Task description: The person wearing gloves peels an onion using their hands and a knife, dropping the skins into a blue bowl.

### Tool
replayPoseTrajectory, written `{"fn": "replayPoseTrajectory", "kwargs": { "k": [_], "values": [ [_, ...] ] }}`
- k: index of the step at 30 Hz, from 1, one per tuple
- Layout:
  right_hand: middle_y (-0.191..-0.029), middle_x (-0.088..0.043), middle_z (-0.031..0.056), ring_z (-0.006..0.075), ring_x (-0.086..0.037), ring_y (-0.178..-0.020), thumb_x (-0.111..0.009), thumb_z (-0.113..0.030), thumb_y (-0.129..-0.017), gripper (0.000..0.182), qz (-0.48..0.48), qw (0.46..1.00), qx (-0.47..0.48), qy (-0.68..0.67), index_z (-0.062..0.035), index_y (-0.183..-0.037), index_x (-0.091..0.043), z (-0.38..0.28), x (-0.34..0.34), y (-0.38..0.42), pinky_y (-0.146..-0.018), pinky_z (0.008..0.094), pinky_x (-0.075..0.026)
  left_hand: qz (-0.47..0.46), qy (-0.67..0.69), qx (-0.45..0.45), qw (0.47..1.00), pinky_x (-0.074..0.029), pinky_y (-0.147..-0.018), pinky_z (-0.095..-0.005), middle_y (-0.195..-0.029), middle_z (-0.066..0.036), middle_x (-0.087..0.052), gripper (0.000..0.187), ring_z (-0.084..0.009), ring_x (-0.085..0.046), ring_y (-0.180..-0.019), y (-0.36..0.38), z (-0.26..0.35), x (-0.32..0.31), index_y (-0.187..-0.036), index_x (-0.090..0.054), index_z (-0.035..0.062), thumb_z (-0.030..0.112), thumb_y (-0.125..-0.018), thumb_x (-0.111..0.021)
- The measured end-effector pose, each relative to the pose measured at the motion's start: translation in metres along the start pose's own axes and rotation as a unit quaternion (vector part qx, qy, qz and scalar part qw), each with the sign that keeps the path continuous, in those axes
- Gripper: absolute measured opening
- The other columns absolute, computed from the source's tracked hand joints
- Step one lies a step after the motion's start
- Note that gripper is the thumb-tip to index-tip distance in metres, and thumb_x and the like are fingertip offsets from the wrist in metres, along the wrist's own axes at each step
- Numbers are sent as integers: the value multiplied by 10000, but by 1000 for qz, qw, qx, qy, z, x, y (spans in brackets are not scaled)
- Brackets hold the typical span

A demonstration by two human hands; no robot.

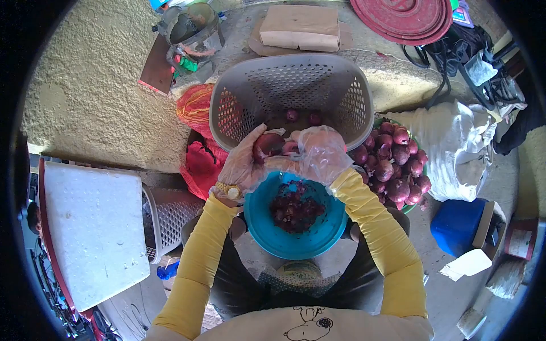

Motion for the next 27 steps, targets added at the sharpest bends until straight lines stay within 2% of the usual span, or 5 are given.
{"fn": "replayPoseTrajectory", "kwargs": {
  "k": [4, 16, 20, 22, 27],
  "values": [
    [-958, -735, 187, 390, -702, -953, -749, -744, -749, 750, -13, 999, -32, 20, -76, -1089, -754, 6, -4, -1, -880, 471, -554, 14, 178, 133, 975, -649, -875, -489, -1076, -219, -708, 443, -348, -709, -1042, 10, 5, -19, -1253, -634, -100, 300, -1070, -582],
    [-911, -722, 181, 402, -696, -902, -737, -649, -817, 630, 42, 999, 23, -6, -66, -1055, -752, 7, -8, 4, -810, 493, -552, 25, -66, -46, 996, -641, -888, -523, -1125, -261, -709, 461, -379, -722, -1025, -16, -21, 17, -1252, -622, -125, 297, -1078, -562],
    [-882, -717, 183, 407, -693, -876, -731, -642, -828, 601, 56, 997, 41, -21, -73, -1021, -755, 6, -12, 4, -786, 499, -551, 45, -23, -31, 998, -647, -868, -508, -1098, -249, -714, 459, -374, -728, -990, -19, -23, 29, -1247, -624, -131, 291, -1074, -573],
    [-846, -708, 186, 409, -688, -844, -723, -663, -834, 607, 13, 999, 19, -26, -80, -1000, -761, 5, -14, 0, -758, 502, -547, -59, 218, 137, 964, -648, -851, -519, -1056, -244, -714, 448, -379, -725, -982, -12, -16, 23, -1247, -613, -127, 283, -1069, -587],
    [-788, -699, 171, 407, -682, -796, -719, -682, -836, 615, -4, 998, 30, -48, -90, -996, -770, 2, -16, -1, -736, 499, -538, 10, 178, 93, 979, -641, -860, -558, -1070, -256, -695, 438, -396, -716, -989, 8, 2, -11, -1257, -587, -112, 283, -1067, -593]
  ]
}}
Point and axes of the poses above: each hand's wrist, its own y-axis away from the middle knuckle, its own x-axis out of the back of the hand, z = x × y, the point moved 5 cm from there along -y, towards the middle knuckle
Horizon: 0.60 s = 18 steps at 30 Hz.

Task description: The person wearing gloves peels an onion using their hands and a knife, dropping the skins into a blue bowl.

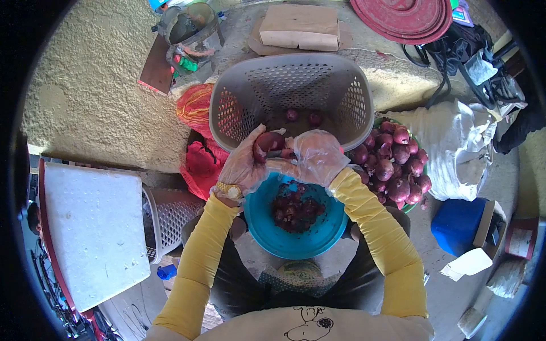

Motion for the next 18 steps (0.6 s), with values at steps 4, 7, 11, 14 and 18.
{"fn": "replayPoseTrajectory", "kwargs": {
  "k": [4, 7, 11, 14, 18],
  "values": [
    [-724, -691, 173, 408, -681, -738, -738, -719, -801, 662, 63, 997, 31, 32, -89, -1002, -776, -2, 4, 3, -697, 493, -531, -1, 30, 46, 999, -634, -885, -572, -1073, -253, -695, 443, -391, -711, -1004, 16, 1, -31, -1278, -580, -91, 296, -1064, -597],
    [-752, -687, 178, 413, -678, -764, -762, -725, -764, 690, 14, 999, -40, 19, -77, -1001, -771, 4, 5, -1, -705, 493, -530, 1, 65, 31, 997, -630, -886, -585, -1060, -250, -705, 425, -395, -708, -1031, 16, 4, -31, -1255, -611, -83, 296, -1063, -597],
    [-805, -674, 213, 435, -674, -837, -688, -808, -772, 764, -9, 997, -79, 5, -50, -860, -692, 3, 9, -1, -774, 511, -540, -4, 94, 44, 995, -627, -887, -591, -1075, -249, -712, 408, -411, -706, -1041, 10, 3, -21, -1212, -647, -86, 291, -1064, -594],
    [-840, -688, 184, 407, -669, -857, -794, -685, -745, 688, -11, 996, -79, 29, -57, -1024, -763, 2, 9, 0, -776, 479, -533, 1, 84, 39, 996, -627, -895, -576, -1102, -256, -713, 397, -421, -708, -1037, 7, 2, -17, -1174, -671, -89, 285, -1066, -590],
    [-822, -672, 174, 395, -663, -836, -793, -674, -751, 680, 29, 998, -54, 22, -41, -995, -751, 1, 9, 2, -768, 480, -531, 9, 64, 40, 997, -636, -882, -545, -1086, -244, -720, 405, -407, -716, -1015, 7, 0, -19, -1195, -656, -88, 291, -1066, -593]
  ]
}}
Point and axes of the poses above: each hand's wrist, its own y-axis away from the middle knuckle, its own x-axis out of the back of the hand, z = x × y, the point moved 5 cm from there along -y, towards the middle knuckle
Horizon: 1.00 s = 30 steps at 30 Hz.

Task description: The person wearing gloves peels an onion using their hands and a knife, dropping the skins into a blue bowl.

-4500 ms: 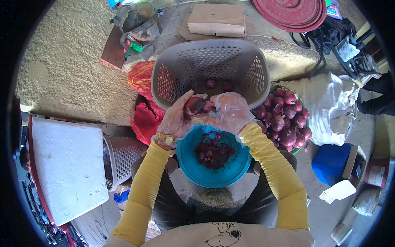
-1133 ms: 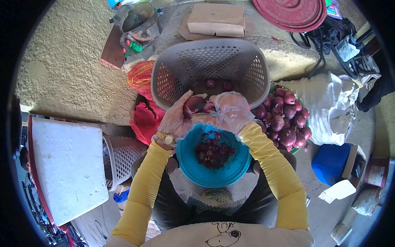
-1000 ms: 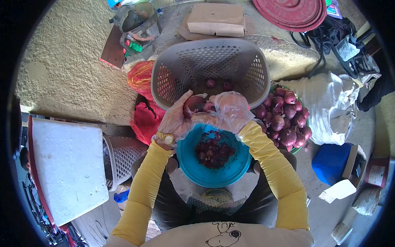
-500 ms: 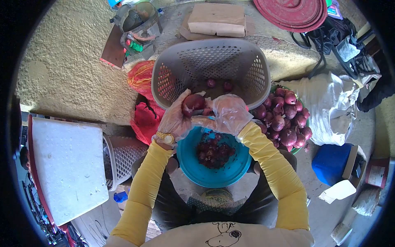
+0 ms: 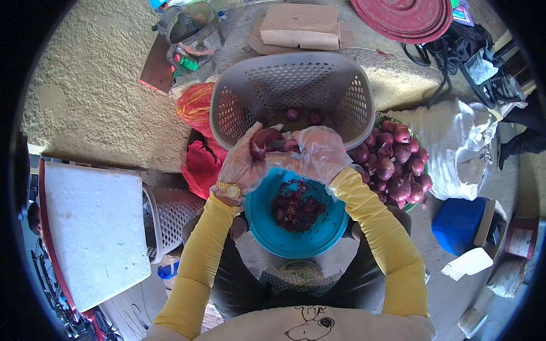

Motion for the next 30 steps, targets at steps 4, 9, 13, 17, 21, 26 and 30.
{"fn": "replayPoseTrajectory", "kwargs": {
  "k": [4, 9, 13, 17, 21, 26, 30],
  "values": [
    [-822, -669, 163, 386, -661, -838, -794, -673, -751, 674, 32, 999, 34, -4, -51, -1008, -759, 1, -4, 2, -761, 475, -528, 2, 22, 11, 1000, -636, -862, -541, -1073, -245, -717, 426, -417, -714, -984, -1, 0, 3, -1215, -640, -87, 311, -1076, -574],
    [-813, -697, 161, 387, -680, -829, -764, -659, -795, 616, 11, 999, 28, -16, -100, -1053, -778, 0, -5, 0, -756, 479, -546, 1, -2, 9, 1000, -637, -845, -513, -1122, -264, -694, 449, -418, -701, -978, -6, -2, 10, -1264, -603, -94, 313, -1077, -573],
    [-828, -713, 146, 377, -691, -845, -733, -638, -832, 560, -42, 997, -5, -63, -144, -1091, -783, -5, -1, -2, -776, 476, -562, -19, -29, 2, 999, -633, -824, -501, -1164, -278, -669, 480, -420, -688, -1004, -13, -1, 20, -1300, -565, -106, 317, -1073, -583],
    [-820, -714, 145, 379, -693, -845, -724, -629, -848, 543, -23, 999, 3, -38, -147, -1087, -785, 2, -11, -1, -774, 473, -561, -56, 46, 59, 996, -620, -836, -506, -1147, -266, -675, 478, -416, -686, -1004, 3, -6, -9, -1296, -567, -104, 313, -1067, -598],
    [-790, -716, 182, 410, -692, -783, -745, -621, -845, 560, -1, 998, 4, -61, -76, -967, -781, 3, -2, -1, -727, 482, -553, -96, -9, 15, 995, -605, -878, -471, -1130, -206, -686, 413, -352, -683, -992, 3, -3, -16, -1246, -603, -77, 268, -1029, -668],
    [-751, -694, 170, 406, -687, -765, -712, -688, -830, 604, -18, 998, 39, -46, -88, -878, -764, 4, -9, -3, -733, 505, -553, -53, -84, -53, 994, -586, -954, -542, -1128, -200, -687, 358, -413, -677, -1070, 4, 1, -10, -1224, -605, -67, 211, -1010, -678],
    [-723, -683, 160, 409, -681, -740, -699, -730, -818, 642, -61, 995, 70, 22, -92, -864, -760, -1, -19, -2, -714, 509, -548, -24, -89, -58, 994, -567, -1000, -584, -1156, -217, -667, 394, -418, -665, -1118, 9, 4, -15, -1247, -595, -60, 226, -993, -688]
  ]
}}
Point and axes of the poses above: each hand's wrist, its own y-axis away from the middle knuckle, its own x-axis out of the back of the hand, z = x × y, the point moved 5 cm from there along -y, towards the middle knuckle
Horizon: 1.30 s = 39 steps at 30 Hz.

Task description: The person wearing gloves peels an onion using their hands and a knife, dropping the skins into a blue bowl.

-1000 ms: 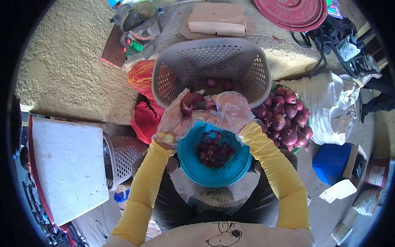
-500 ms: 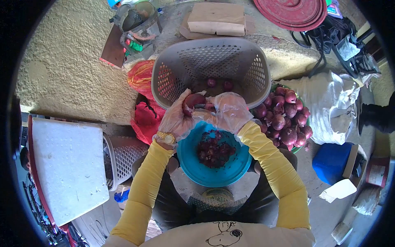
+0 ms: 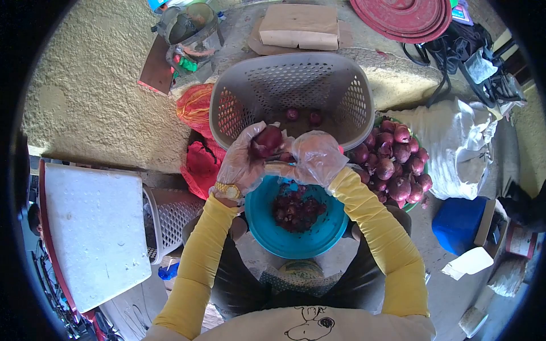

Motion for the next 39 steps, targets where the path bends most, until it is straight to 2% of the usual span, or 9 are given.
{"fn": "replayPoseTrajectory", "kwargs": {
  "k": [2, 7, 14, 17, 22, 23, 26, 28, 39],
  "values": [
    [-715, -678, 158, 408, -680, -734, -694, -742, -815, 649, -26, 1000, 13, 1, -97, -856, -760, -3, -1, 0, -711, 508, -548, 9, -4, -15, 1000, -568, -995, -593, -1175, -230, -658, 415, -423, -661, -1128, 1, 4, -1, -1259, -589, -59, 242, -992, -690],
    [-715, -683, 122, 363, -695, -742, -677, -747, -824, 623, -27, 989, 141, 23, -129, -837, -755, -20, -12, 10, -694, 470, -546, 28, 118, 79, 990, -570, -989, -624, -1189, -264, -634, 482, -479, -614, -1221, 0, 5, 2, -1287, -568, -60, 321, -1009, -668],
    [-703, -688, 110, 351, -703, -742, -679, -785, -792, 651, -64, 986, 157, 6, -138, -777, -752, -23, -27, 15, -719, 463, -547, 10, 76, 47, 996, -576, -980, -629, -1201, -261, -625, 505, -496, -634, -1185, 0, 11, 10, -1307, -560, -69, 327, -1013, -666],
    [-695, -691, 95, 357, -708, -760, -700, -791, -770, 656, -140, 986, 84, 39, -143, -853, -767, -25, -14, 8, -736, 462, -548, 9, 26, 13, 1000, -569, -992, -623, -1184, -248, -635, 503, -493, -652, -1147, 4, 13, 7, -1331, -553, -66, 302, -1009, -672],
    [-761, -734, 96, 367, -713, -787, -734, -759, -771, 651, 13, 991, 15, -135, -138, -961, -781, -19, 20, 2, -787, 461, -546, -13, 3, -26, 1000, -581, -961, -602, -1227, -223, -654, 443, -393, -678, -1125, 6, 11, -3, -1309, -606, -38, 255, -988, -689],
    [-775, -752, 80, 358, -704, -730, -819, -679, -745, 613, 73, 996, 19, -56, -132, -1020, -784, -16, 18, 3, -736, 462, -540, -14, 3, -26, 1000, -581, -961, -602, -1227, -223, -654, 443, -393, -678, -1125, 7, 10, -3, -1309, -606, -38, 255, -988, -689],
    [-779, -752, 90, 357, -712, -747, -829, -685, -727, 654, 109, 990, -42, -82, -114, -1043, -789, -9, 22, 4, -747, 445, -547, -5, 27, 26, 999, -585, -975, -552, -1228, -210, -675, 431, -345, -679, -1126, 11, 2, -9, -1287, -630, -33, 285, -999, -672],
    [-781, -751, 99, 359, -714, -750, -831, -682, -727, 657, 102, 990, -57, -79, -105, -1039, -789, -9, 23, 4, -747, 443, -551, 39, 31, -8, 999, -590, -977, -493, -1202, -197, -697, 460, -328, -681, -1108, 1, -2, 0, -1286, -631, -35, 328, -1006, -660],
    [-760, -735, 128, 378, -709, -752, -751, -731, -779, 702, 71, 994, -71, -43, -95, -1072, -797, -6, 16, 1, -712, 454, -549, 16, 59, -5, 998, -614, -879, -393, -1152, -193, -704, 434, -302, -695, -1050, -3, -8, -1, -1251, -636, -46, 309, -1002, -649]
  ]
}}
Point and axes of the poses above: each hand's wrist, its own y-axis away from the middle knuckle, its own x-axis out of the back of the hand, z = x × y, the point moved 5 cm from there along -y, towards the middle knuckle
